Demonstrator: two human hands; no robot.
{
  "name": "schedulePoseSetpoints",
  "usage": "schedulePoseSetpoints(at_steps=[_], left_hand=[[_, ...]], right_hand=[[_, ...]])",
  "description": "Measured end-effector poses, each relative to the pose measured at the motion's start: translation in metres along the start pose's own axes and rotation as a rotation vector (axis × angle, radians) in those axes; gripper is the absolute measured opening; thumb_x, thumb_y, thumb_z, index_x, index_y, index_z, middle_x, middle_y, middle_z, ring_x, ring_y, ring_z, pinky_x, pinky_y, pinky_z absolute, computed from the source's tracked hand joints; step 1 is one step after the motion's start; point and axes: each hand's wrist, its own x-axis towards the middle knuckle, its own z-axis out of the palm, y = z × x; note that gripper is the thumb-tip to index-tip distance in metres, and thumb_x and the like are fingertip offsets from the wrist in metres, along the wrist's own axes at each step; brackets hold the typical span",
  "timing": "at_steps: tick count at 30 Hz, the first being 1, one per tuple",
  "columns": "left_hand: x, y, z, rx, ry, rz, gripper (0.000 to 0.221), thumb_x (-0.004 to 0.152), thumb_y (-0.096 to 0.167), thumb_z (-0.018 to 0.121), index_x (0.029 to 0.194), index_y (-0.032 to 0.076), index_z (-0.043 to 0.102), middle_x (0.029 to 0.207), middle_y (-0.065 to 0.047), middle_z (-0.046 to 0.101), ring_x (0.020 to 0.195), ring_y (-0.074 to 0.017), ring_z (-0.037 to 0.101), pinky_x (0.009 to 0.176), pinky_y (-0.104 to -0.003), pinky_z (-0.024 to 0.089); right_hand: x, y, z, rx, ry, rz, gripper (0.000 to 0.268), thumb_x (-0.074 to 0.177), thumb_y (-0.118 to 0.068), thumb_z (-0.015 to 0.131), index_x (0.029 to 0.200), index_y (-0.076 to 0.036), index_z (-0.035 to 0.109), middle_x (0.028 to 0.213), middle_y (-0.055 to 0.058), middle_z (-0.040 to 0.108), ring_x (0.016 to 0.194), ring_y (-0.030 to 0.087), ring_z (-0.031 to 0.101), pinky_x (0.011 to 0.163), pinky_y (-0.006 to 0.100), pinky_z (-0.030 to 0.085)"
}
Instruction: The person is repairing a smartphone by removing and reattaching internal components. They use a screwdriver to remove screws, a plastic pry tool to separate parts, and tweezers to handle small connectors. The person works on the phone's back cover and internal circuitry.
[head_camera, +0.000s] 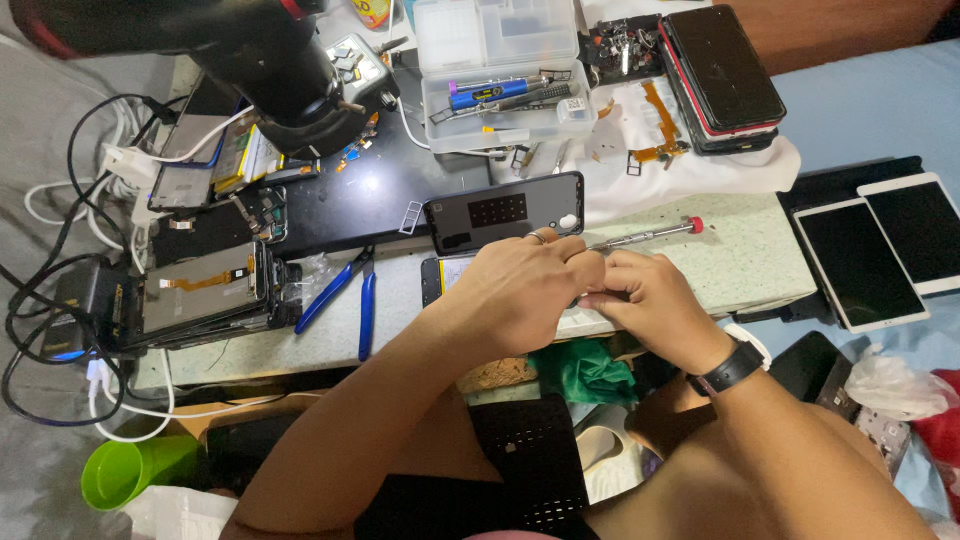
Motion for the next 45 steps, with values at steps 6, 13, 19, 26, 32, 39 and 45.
schedulePoseSetpoints(at_steps=[6, 13, 19, 26, 32, 39, 45], left_hand=[[0.0, 0.0, 0.001, 0.084, -0.045, -0.113, 0.011, 0.088, 0.013, 0.063, 0.095, 0.006, 0.06, 0.092, -0.011, 0.07, 0.091, -0.0344, 0.068, 0.076, -0.044, 0.054], [-0.003, 0.0, 0.002, 0.087, 0.007, -0.066, 0.013, 0.09, 0.017, 0.063, 0.098, 0.008, 0.063, 0.092, -0.01, 0.07, 0.089, -0.0329, 0.069, 0.072, -0.044, 0.053], [-0.002, 0.001, 0.003, 0.076, -0.018, -0.09, 0.014, 0.088, 0.018, 0.064, 0.098, 0.008, 0.064, 0.093, -0.011, 0.07, 0.085, -0.0336, 0.07, 0.069, -0.046, 0.053], [-0.005, -0.006, 0.009, 0.08, -0.05, -0.158, 0.02, 0.091, 0.026, 0.063, 0.098, 0.007, 0.064, 0.09, -0.01, 0.07, 0.081, -0.0338, 0.07, 0.07, -0.046, 0.053], [-0.044, -0.033, 0.004, -0.151, 0.427, -0.136, 0.013, 0.093, 0.017, 0.072, 0.095, 0.005, 0.069, 0.09, -0.006, 0.072, 0.077, -0.0182, 0.071, 0.065, -0.03, 0.056], [-0.088, -0.044, 0.023, -0.37, 0.683, -0.498, 0.009, 0.091, 0.008, 0.078, 0.099, 0.005, 0.076, 0.092, -0.007, 0.073, 0.074, -0.013, 0.069, 0.062, -0.025, 0.057], [-0.079, -0.045, 0.04, -0.228, 0.753, -0.349, 0.014, 0.086, 0.002, 0.08, 0.099, 0.003, 0.075, 0.094, -0.008, 0.07, 0.076, -0.0186, 0.07, 0.065, -0.029, 0.056]], right_hand=[[0.001, 0.002, 0.0, 0.028, 0.002, -0.063, 0.017, 0.078, -0.014, 0.08, 0.094, -0.009, 0.076, 0.083, 0.007, 0.07, 0.07, 0.024, 0.069, 0.064, 0.033, 0.052], [0.001, 0.003, 0.001, -0.026, 0.012, -0.013, 0.019, 0.076, -0.014, 0.081, 0.089, -0.004, 0.071, 0.077, 0.009, 0.068, 0.068, 0.027, 0.065, 0.063, 0.036, 0.05], [0.001, 0.004, 0.0, -0.036, 0.014, -0.04, 0.018, 0.076, -0.014, 0.081, 0.087, -0.005, 0.071, 0.077, 0.009, 0.068, 0.068, 0.026, 0.066, 0.062, 0.036, 0.05], [0.001, 0.001, 0.001, -0.02, 0.023, -0.012, 0.022, 0.077, -0.016, 0.081, 0.093, -0.005, 0.071, 0.079, 0.007, 0.069, 0.068, 0.023, 0.067, 0.063, 0.034, 0.051], [0.001, -0.005, -0.002, 0.047, -0.006, 0.021, 0.041, 0.079, -0.015, 0.079, 0.12, -0.011, 0.073, 0.081, 0.004, 0.073, 0.071, 0.016, 0.07, 0.067, 0.031, 0.054], [0.012, -0.023, -0.004, -0.017, -0.07, 0.155, 0.072, 0.07, -0.029, 0.086, 0.136, -0.015, 0.062, 0.071, 0.005, 0.068, 0.06, 0.019, 0.064, 0.06, 0.032, 0.053], [0.021, -0.034, 0.0, -0.254, -0.085, 0.136, 0.078, 0.064, -0.042, 0.087, 0.134, -0.018, 0.063, 0.067, 0.005, 0.066, 0.058, 0.022, 0.064, 0.059, 0.036, 0.051]])
